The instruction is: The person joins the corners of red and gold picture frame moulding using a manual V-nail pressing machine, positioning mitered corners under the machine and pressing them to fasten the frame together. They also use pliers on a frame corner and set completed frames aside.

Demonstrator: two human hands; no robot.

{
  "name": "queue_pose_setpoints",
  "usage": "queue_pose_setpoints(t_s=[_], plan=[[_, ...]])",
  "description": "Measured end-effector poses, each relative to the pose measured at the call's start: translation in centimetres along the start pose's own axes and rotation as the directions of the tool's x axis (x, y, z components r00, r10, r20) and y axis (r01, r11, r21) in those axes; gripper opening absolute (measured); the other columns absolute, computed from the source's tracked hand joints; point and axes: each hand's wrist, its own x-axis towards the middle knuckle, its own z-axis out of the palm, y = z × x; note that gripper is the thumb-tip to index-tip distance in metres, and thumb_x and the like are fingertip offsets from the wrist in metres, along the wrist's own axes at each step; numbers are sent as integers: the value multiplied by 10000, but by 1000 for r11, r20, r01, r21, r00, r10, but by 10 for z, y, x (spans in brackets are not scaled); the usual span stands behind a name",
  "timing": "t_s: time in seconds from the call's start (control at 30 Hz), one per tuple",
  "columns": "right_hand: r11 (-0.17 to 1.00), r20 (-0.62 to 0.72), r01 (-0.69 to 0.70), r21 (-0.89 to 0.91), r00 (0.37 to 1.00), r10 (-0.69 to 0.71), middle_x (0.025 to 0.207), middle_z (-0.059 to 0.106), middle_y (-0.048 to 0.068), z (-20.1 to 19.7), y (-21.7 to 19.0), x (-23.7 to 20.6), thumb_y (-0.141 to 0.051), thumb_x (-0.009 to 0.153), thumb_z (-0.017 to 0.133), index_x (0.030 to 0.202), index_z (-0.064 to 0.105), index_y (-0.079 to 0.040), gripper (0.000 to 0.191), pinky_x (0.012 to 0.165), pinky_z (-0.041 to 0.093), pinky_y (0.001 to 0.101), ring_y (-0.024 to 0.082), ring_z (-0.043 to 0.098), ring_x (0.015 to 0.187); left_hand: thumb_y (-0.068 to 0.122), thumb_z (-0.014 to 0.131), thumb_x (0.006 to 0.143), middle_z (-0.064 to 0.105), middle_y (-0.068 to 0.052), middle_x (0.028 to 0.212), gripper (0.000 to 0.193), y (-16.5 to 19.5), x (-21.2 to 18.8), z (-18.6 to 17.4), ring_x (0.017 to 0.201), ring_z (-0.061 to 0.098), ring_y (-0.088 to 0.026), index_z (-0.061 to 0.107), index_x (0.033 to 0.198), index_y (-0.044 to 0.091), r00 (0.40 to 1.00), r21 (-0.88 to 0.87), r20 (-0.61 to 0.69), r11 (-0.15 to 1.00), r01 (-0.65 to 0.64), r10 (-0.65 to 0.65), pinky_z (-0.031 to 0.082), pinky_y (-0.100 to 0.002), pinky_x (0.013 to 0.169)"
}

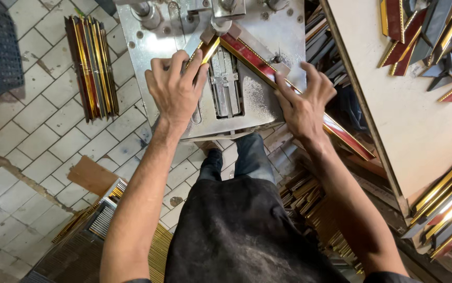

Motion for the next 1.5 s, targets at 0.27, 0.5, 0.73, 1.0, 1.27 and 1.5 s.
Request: queue_pose_setpoints(t_s=[0.27,0.5,0.73,1.0,1.27,1.5], plan=[[996,-121,34,87,992,-23,1384,559,81,21,-33,60,-357,1041,793,1325,770,-244,306,1006,333,450,282,421,1210,449,866,935,598,67,1029,334,1,11,-6,861,490,-181,783,1181,238,1000,-12,21,1000,5,-4,406,-363,685],[994,-239,109,9,965,-104,1051,519,70,32,-39,73,-333,1047,769,1343,767,-196,327,858,318,404,238,413,1009,383,875,963,592,73,1027,317,6,11,-10,845,456,-181,780,1191,184,999,-86,36,996,-11,14,405,-351,726],[994,-259,100,35,962,-87,1039,503,65,10,-49,72,-305,1019,794,1298,758,-190,303,869,329,409,251,440,1001,403,877,881,610,60,955,329,12,20,-20,820,448,-191,772,1070,155,998,-150,-41,988,46,-53,401,-362,730],[994,-280,73,87,959,-46,1059,556,48,15,-45,74,-313,1019,844,1116,774,-176,181,853,332,414,259,475,988,456,874,854,584,51,825,347,12,19,-13,787,447,-191,751,936,141,998,-115,-58,993,32,-39,376,-372,681],[993,-294,46,112,956,-11,1079,571,111,4,-51,79,-365,985,840,1168,782,-216,243,888,357,467,311,494,1041,431,855,897,605,51,805,268,15,19,-12,811,479,-195,758,890,182,998,-59,-55,998,10,-13,351,-391,657],[980,-49,73,182,997,-65,1370,503,303,-62,11,-24,-398,712,796,1476,521,-226,831,902,398,516,430,481,1167,354,815,937,616,-94,1240,208,41,4,-40,1228,482,-337,765,922,152,998,4,-24,999,54,-54,331,-549,950]])
